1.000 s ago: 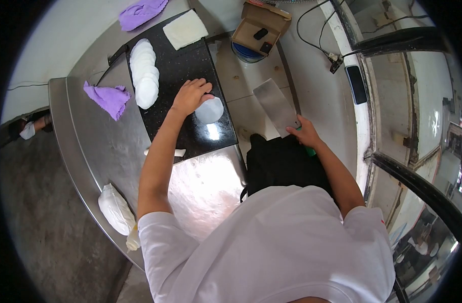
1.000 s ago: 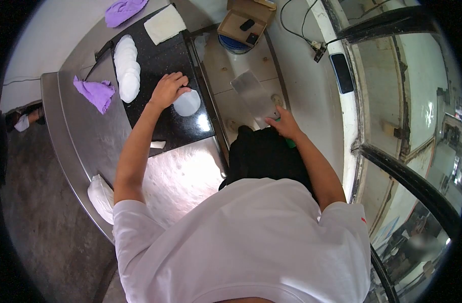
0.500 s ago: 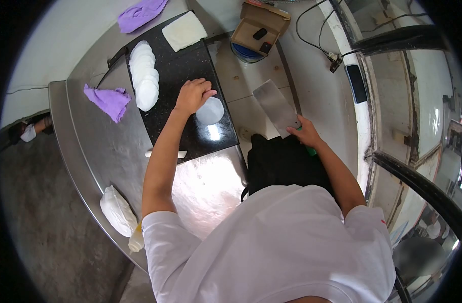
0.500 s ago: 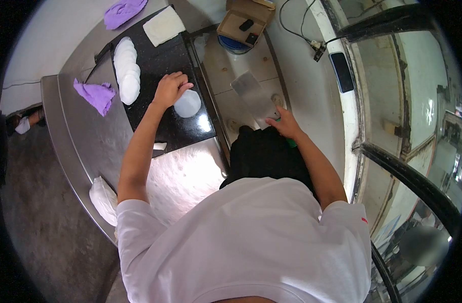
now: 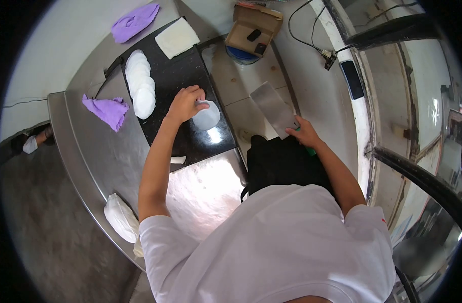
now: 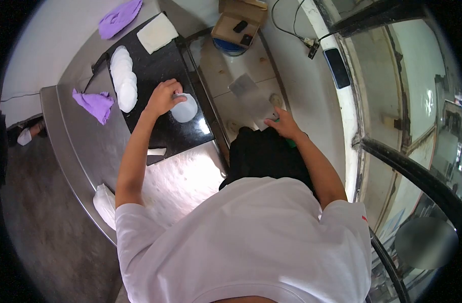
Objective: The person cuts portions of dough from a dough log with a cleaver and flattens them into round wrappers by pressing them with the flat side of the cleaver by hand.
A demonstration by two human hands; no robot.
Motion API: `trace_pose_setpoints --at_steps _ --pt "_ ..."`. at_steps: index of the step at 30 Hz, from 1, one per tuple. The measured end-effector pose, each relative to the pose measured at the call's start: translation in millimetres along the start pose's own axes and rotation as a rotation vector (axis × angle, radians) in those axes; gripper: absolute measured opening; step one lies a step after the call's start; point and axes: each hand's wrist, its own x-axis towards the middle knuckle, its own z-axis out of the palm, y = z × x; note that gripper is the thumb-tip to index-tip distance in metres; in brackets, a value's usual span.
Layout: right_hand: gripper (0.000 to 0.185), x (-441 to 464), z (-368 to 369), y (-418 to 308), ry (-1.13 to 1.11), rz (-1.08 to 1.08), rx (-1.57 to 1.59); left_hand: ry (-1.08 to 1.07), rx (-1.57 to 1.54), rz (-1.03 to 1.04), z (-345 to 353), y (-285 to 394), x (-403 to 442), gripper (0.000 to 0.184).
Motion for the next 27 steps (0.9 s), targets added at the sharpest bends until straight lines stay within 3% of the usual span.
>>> trace_pose_setpoints --at_steps 6,8,12,18,20,23,25,27 --pt "0.048 -3 -6 -2 -0.054 0.202 0.022 0.099 0.053 0.133 6 -4 1 0.019" --pt "0.048 -1 -3 13 0.008 -0.009 -0.027 0.031 -0.035 0.133 6 -2 1 0.019" --pt "0.049 1 -2 14 -0.007 -0.005 -0.01 -0.064 -0.127 -0.049 -6 18 -9 0.019" --pt "0.053 12 2 12 0.014 -0.025 -0.026 -0.002 -0.02 0.126 0 7 -5 0.022" --pt "0.053 33 10 27 0.093 -0.228 -0.119 -0.101 0.082 0.048 -1 9 -4 0.015" --pt "0.052 63 5 -19 -0.034 -0.178 -0.107 -0.077 0.098 0.115 -6 15 -9 0.011" --pt "0.048 92 14 -51 0.064 -0.528 -0.069 -0.09 0.08 0.108 -12 21 -12 0.011" --pt "0.042 112 22 -98 -0.012 -0.555 -0.015 -0.105 0.064 0.102 -15 20 -16 0.011"
